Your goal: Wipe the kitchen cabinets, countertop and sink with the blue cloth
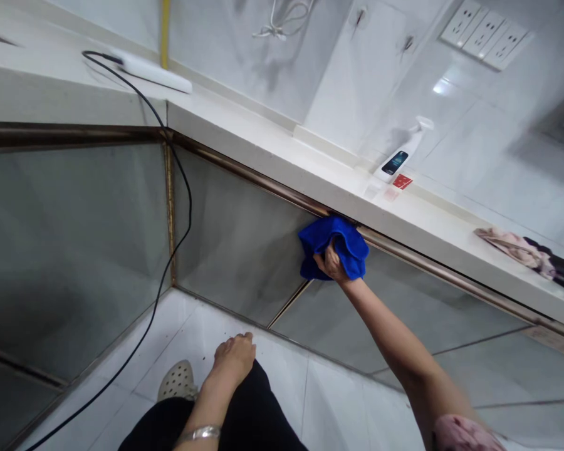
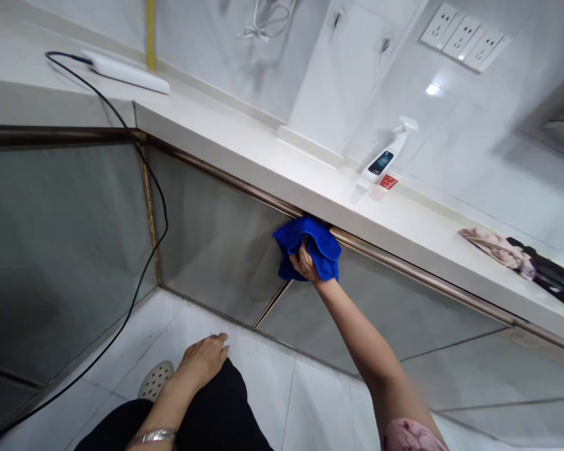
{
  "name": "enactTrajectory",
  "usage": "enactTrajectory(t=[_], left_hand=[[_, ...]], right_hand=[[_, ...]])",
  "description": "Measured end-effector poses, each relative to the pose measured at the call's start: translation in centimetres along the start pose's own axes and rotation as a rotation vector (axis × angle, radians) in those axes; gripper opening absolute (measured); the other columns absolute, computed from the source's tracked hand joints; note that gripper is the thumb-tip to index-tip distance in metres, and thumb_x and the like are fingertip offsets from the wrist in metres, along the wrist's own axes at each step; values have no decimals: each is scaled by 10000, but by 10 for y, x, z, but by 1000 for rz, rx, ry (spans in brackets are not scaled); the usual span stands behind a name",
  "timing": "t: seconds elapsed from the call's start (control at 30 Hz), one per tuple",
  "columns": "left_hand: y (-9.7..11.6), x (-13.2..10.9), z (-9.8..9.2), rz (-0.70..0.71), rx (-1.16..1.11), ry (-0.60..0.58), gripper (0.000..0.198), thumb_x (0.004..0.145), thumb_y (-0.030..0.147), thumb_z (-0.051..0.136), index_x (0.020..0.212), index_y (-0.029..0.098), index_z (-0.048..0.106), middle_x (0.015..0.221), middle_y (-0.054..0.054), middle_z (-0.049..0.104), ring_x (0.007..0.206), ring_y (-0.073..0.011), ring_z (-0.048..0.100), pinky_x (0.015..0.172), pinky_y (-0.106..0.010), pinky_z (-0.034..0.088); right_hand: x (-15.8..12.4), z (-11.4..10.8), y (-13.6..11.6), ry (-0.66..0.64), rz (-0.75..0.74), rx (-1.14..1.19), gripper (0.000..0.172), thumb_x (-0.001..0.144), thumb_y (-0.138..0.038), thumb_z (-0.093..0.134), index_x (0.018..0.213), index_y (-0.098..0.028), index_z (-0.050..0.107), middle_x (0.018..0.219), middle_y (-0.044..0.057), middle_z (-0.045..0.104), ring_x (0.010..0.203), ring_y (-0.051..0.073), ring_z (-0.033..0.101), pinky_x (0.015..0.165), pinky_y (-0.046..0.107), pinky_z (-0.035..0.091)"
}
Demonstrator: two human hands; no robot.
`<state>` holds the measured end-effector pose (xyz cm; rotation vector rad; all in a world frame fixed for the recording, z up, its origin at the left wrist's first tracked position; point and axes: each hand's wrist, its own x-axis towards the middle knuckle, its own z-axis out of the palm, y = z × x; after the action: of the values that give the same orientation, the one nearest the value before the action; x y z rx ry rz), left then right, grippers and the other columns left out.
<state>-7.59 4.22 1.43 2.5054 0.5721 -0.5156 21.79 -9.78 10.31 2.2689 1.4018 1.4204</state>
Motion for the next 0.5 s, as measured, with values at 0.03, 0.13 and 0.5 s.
enactTrajectory(t=[0.03,0.13,0.5], left_hand=[[0,0,0,-3,3,-3,463,1021,204,301,1345,104,617,1308,-173,692,1260,-311,649,1087,-446,510],[-1,2,0,-10,13,-9,463,1027,211,300,1361,116,607,1323,-163,687,1263,-304,647,1082,-442,513],[7,0,12,13,77,8,458,1036,209,309,1356,102,619,1294,-166,695,1278,-323,624,1105,-448,478]], right_hand=[[4,0,-3,7,28,13,511,992,-421,476,1317,-91,693,1220,225,748,1175,357,679,1094,477,490],[14,-2,-9,37,79,38,535,994,-423,481,1373,-90,658,1257,228,727,1226,373,649,1129,527,447],[32,-11,-20,-49,143,14,484,952,-424,518,1209,-71,728,1166,245,742,1199,410,645,1106,583,447]])
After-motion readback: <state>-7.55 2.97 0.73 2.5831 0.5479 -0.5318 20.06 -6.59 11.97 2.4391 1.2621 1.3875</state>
